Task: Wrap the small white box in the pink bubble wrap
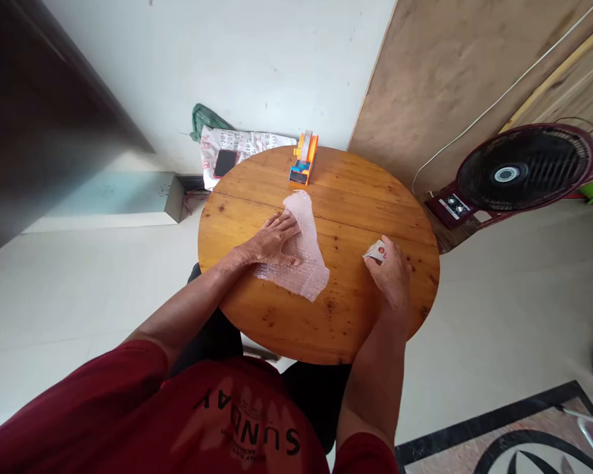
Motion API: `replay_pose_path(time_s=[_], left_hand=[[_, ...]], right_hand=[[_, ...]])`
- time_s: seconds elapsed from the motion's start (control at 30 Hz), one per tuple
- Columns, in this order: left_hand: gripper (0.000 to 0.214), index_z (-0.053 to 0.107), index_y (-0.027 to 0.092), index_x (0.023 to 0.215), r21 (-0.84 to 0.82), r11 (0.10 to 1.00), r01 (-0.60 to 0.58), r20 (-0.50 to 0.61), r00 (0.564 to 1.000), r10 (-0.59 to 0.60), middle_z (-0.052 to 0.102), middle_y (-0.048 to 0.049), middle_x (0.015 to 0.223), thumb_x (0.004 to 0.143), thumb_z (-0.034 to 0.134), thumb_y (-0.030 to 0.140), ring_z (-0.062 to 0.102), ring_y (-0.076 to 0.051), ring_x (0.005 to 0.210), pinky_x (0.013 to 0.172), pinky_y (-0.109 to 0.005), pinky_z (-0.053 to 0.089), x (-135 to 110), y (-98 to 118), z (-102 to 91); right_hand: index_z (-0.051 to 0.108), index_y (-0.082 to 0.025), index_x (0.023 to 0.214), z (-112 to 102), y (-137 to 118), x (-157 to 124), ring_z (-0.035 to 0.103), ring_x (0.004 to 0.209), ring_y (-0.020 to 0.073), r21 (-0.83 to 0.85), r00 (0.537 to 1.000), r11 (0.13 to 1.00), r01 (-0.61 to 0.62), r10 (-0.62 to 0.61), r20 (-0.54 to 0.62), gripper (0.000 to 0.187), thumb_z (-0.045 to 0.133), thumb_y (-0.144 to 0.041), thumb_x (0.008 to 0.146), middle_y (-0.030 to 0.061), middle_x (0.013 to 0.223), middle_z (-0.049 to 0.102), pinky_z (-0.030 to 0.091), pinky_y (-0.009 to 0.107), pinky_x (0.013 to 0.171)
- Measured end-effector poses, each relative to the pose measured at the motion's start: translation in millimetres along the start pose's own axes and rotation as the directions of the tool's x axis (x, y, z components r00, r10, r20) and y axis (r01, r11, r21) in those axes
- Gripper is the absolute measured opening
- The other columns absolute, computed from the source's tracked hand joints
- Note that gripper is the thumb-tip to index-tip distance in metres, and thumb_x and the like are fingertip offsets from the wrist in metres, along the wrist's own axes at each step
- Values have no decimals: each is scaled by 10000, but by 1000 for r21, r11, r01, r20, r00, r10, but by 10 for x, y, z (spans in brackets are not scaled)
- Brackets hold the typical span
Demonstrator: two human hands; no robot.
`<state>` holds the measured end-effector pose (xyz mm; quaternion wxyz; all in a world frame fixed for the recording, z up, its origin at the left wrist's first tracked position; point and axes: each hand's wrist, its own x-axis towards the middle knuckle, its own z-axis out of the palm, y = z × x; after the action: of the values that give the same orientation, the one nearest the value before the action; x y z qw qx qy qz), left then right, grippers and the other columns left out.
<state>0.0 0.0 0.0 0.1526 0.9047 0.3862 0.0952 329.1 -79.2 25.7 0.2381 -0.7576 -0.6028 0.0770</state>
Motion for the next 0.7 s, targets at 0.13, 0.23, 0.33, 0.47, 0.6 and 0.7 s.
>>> replay_pose_path(time_s=[0.13, 0.23, 0.33, 0.47, 0.6, 0.7], left_hand=[[965, 504, 165, 1467, 10, 1000, -9, -16, 1000, 9, 429, -176, 1575, 730, 675, 764, 274, -393, 1518, 1278, -540, 116, 0, 1, 2], [902, 555, 155, 1415, 29, 1000, -3, -17, 1000, 4, 488, -182, 1527, 741, 674, 742, 333, -393, 1485, 1271, -543, 136, 2, 21, -18], [879, 549, 127, 1407, 51, 999, 11, 17, 1000, -12, 486, -186, 1532, 763, 670, 713, 352, -383, 1476, 1265, -534, 170, -3, 54, -53], [932, 514, 70, 1418, 39, 999, 8, -9, 1000, -8, 530, -178, 1495, 765, 672, 716, 413, -351, 1435, 1257, -456, 239, -21, 62, -56], [1001, 438, 96, 1486, 39, 999, 36, -36, 999, -34, 484, -153, 1540, 747, 676, 727, 378, -358, 1454, 1260, -466, 243, -18, 35, -13], [991, 469, 120, 1476, 67, 996, 58, -22, 998, -57, 537, -148, 1491, 726, 684, 732, 338, -389, 1474, 1266, -509, 214, 1, 59, -31]], right_hand=[[617, -230, 1297, -35, -48, 11, 621, 1116, 351, -7, 998, 998, -65, 65, 0, 594, 652, -413, 733, 145, 1209, 672, 476, 519, 986], [693, -220, 1121, -99, -132, 1, 654, 940, 314, 123, 982, 977, -174, 182, -57, 492, 731, -434, 680, 88, 978, 714, 515, 485, 892], [694, -219, 1082, -197, -265, -63, 669, 920, 259, 508, 971, 855, -101, 197, -138, 417, 728, -423, 720, 42, 966, 720, 536, 424, 864], [659, -249, 1200, -418, -681, -295, 686, 1012, 247, 749, 998, 660, 58, -11, -68, 464, 738, -342, 752, 45, 1138, 724, 545, 388, 876], [658, -274, 1220, -490, -1342, -594, 705, 954, 241, 662, 800, 749, 13, -405, 442, 471, 767, -307, 763, 30, 1089, 747, 551, 379, 859], [709, -281, 1116, -265, -1677, -681, 665, 1110, 276, 650, 535, 720, 243, -658, 529, 467, 845, -325, 672, 26, 1181, 730, 504, 426, 1001]])
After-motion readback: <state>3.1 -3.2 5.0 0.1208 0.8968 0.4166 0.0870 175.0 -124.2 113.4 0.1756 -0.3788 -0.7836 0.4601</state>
